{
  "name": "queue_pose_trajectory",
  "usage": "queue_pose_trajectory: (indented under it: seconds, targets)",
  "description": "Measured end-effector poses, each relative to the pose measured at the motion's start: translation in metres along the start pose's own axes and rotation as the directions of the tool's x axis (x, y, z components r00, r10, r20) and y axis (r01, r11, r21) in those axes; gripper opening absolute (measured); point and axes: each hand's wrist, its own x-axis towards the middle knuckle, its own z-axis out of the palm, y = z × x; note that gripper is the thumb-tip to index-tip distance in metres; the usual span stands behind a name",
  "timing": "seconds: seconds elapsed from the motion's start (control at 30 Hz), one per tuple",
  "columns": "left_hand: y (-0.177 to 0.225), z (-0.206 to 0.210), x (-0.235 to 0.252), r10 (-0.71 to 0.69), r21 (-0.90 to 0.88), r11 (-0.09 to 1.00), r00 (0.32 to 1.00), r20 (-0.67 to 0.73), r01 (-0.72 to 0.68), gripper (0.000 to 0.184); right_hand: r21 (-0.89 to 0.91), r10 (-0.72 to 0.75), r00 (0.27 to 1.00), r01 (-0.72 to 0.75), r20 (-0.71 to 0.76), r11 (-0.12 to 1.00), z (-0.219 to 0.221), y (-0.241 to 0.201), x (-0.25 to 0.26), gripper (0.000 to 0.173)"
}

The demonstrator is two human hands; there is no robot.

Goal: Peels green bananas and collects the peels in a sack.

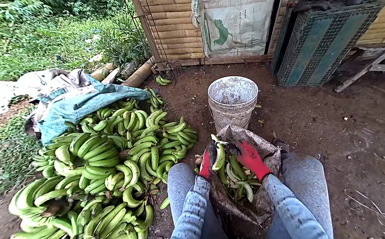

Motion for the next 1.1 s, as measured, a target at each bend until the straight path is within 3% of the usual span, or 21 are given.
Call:
queue_pose_trajectory:
  seconds: [0.07,0.1,0.17,0.33,0.4,0.53,0.57,0.67,0.77,0.83,0.97,1.03,1.1]
  targets:
    - [0.001,0.001,-0.013,-0.121,0.248,0.965,0.985,0.123,0.087,0.040,0.010,0.080,0.995,-0.079,-0.052,0.997,-0.005,0.014,0.020,0.041]
    - [0.008,0.005,-0.018,-0.182,0.367,0.922,0.976,0.116,0.128,0.040,0.022,0.114,0.991,-0.113,-0.069,0.993,-0.007,0.018,0.026,0.040]
    - [0.002,0.003,-0.014,-0.192,0.394,0.900,0.981,-0.026,0.186,0.043,0.078,0.150,0.984,-0.143,-0.095,0.987,-0.014,0.015,0.022,0.039]
    - [0.022,0.007,0.006,-0.117,0.062,0.986,0.901,-0.418,0.156,0.039,0.161,-0.065,0.996,0.073,-0.057,0.984,0.003,-0.017,-0.031,0.041]
    - [0.024,0.006,0.006,-0.121,-0.079,0.992,0.863,-0.490,0.094,0.041,0.107,-0.135,0.990,0.139,-0.044,0.985,0.013,-0.026,-0.043,0.041]
    - [0.019,0.012,0.001,-0.084,-0.389,0.919,0.930,-0.358,-0.067,0.040,0.006,0.024,1.000,-0.024,-0.006,1.000,0.005,-0.035,-0.029,0.043]
    - [0.017,0.014,-0.001,-0.056,-0.386,0.920,0.951,-0.306,-0.070,0.041,0.010,0.052,0.999,-0.052,-0.001,0.999,0.002,-0.034,-0.024,0.042]
    - [0.019,0.006,-0.003,-0.046,-0.048,0.998,0.957,-0.288,0.034,0.046,0.017,0.048,0.999,-0.048,0.010,0.999,0.006,-0.027,-0.022,0.043]
    - [0.018,0.007,-0.004,-0.038,0.138,0.988,0.970,-0.242,0.073,0.045,0.014,0.059,0.998,-0.059,-0.012,0.998,0.006,-0.022,-0.024,0.044]
    - [0.018,0.007,-0.011,0.000,0.373,0.926,0.989,-0.150,0.057,0.042,0.030,0.074,0.997,-0.074,-0.008,0.997,0.002,-0.018,-0.015,0.043]
    - [0.039,0.024,-0.031,-0.164,0.683,0.728,0.982,0.097,0.054,0.045,0.057,0.187,0.982,-0.187,0.009,0.981,-0.008,0.006,0.014,0.038]
    - [0.029,0.025,-0.027,-0.142,0.490,0.865,0.989,0.037,0.106,0.041,0.096,0.223,0.973,-0.216,-0.063,0.972,-0.007,0.012,0.016,0.037]
    - [0.016,0.019,-0.010,-0.148,-0.043,0.988,0.989,-0.030,0.146,0.050,0.194,0.095,0.987,-0.068,-0.131,0.979,-0.006,0.007,0.004,0.036]
